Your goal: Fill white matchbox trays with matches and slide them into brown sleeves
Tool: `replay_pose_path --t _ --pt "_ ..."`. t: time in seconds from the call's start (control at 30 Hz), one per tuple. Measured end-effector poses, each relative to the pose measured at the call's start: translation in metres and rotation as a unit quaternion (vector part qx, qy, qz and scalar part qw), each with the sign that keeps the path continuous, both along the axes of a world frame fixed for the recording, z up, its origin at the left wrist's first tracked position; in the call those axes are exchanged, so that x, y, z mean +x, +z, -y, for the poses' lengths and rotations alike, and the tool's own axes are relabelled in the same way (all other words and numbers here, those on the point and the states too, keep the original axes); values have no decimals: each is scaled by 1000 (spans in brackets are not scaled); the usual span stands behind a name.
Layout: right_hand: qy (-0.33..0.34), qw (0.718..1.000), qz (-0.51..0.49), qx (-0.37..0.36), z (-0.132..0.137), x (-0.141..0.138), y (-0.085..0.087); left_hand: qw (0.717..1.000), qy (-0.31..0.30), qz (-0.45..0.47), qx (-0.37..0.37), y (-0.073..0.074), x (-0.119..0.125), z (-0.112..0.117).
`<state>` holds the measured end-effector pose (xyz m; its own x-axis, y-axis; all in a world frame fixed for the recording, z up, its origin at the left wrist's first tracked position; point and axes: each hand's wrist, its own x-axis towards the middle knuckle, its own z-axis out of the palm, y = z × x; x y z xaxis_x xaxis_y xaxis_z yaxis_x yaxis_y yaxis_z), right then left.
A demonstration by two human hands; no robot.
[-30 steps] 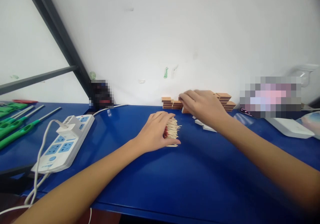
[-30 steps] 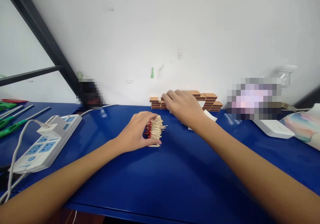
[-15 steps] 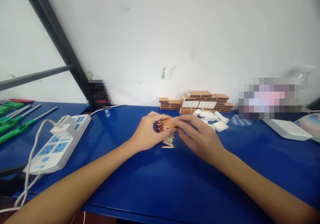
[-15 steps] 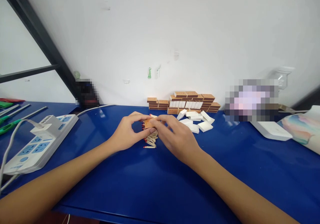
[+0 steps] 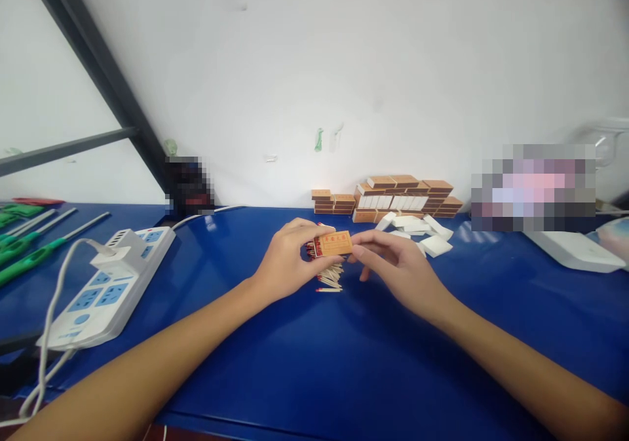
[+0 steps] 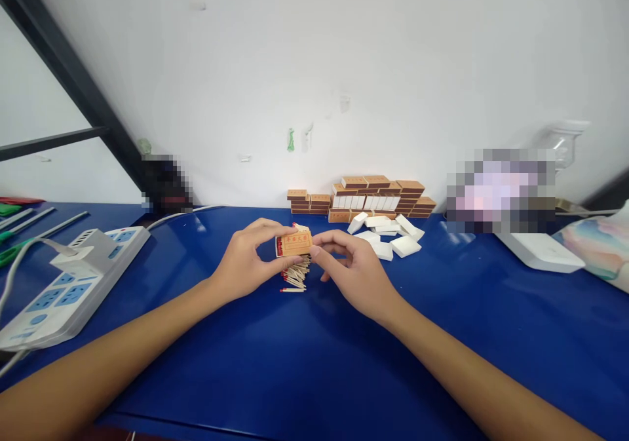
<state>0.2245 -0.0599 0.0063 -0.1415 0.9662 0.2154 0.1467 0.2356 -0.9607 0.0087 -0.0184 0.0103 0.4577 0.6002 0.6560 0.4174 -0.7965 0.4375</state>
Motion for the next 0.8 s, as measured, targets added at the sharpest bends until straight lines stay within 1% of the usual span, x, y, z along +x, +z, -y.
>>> replay_pose_path --t 0.13,0.2,0.3,0.43,0.53,0.6,0.67,0.73,0.8 --pt "5 1000 -8 -25 -1 -2 -3 1000 -13 -18 13 -4 2 1" --pt "-9 999 -9 -39 -2 -2 -4 1000 -8 -25 13 -6 2 0" --pt "-46 998 -7 -51 -4 1 -5 999 6 -38 27 -6 0 -2" --pt "-76 996 -6 -47 -8 6 -4 996 23 -53 71 -4 -3 -7" --pt "-101 995 3 -24 -13 14 -2 993 29 -60 95 -3 -4 -9" --pt "-147 989 17 6 -19 25 3 993 33 -55 97 -3 -5 -10" --pt "-215 975 29 37 -28 42 12 994 37 -52 94 -3 -5 -10" --pt "-299 951 32 66 -40 67 22 993 38 -51 95 -4 -5 -10" --pt "-377 922 30 79 -52 98 30 993 34 -50 101 -5 -5 -11"
